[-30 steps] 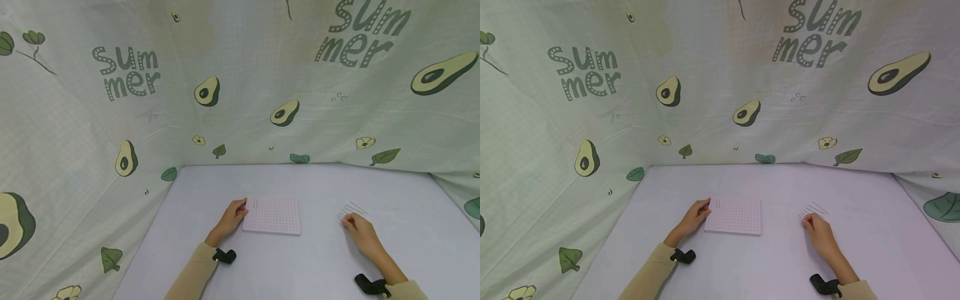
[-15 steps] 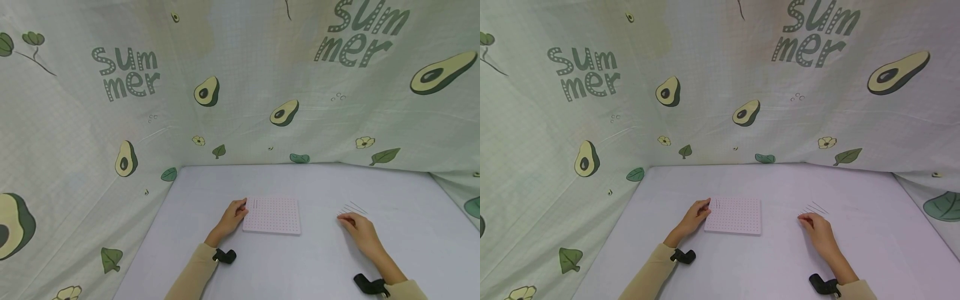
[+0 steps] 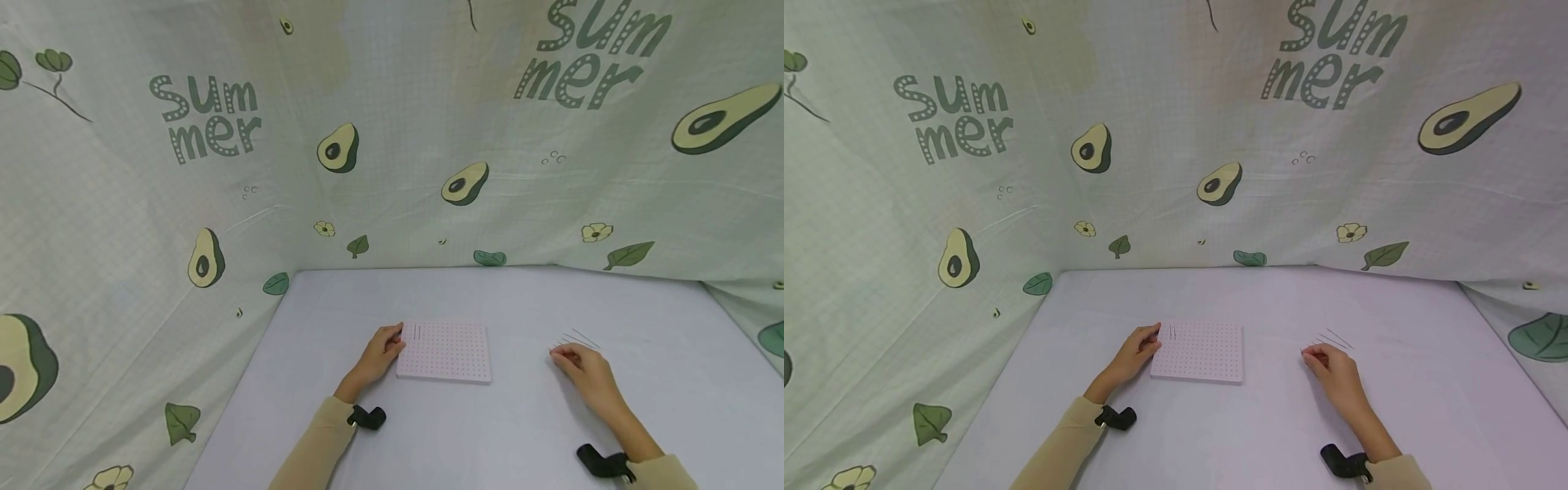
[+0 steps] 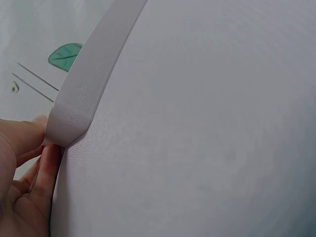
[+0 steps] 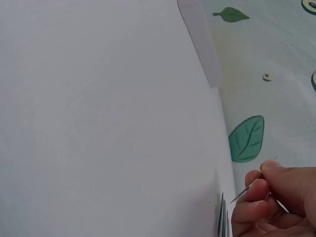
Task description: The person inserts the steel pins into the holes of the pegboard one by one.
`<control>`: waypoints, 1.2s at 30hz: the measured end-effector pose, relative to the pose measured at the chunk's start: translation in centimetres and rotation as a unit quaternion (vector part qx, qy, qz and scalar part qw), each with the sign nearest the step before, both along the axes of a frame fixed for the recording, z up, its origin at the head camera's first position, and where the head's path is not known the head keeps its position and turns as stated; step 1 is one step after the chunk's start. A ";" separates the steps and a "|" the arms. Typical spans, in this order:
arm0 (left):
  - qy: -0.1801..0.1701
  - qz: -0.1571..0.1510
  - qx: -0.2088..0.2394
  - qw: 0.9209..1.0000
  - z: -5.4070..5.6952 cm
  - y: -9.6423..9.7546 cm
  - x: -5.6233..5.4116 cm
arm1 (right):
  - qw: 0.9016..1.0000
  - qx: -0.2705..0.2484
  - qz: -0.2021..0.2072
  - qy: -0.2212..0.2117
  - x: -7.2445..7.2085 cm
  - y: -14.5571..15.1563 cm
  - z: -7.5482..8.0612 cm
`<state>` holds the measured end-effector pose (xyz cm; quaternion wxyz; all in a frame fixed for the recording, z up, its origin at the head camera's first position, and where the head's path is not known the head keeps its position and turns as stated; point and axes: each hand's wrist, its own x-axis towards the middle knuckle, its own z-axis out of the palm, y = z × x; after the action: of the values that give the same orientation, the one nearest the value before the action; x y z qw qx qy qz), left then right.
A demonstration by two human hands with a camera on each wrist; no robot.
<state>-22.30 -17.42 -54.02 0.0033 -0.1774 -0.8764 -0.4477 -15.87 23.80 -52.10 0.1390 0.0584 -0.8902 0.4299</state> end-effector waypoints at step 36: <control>0.000 -0.005 -0.014 1.000 0.4 -0.2 -0.1 | 0.985 -0.126 0.114 0.006 -4.6 -6.9 2.2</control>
<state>-22.36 -17.65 -53.65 -0.0013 -0.1820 -0.8817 -0.4354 -20.51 16.92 -49.91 0.1006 0.1444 -0.8154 0.5515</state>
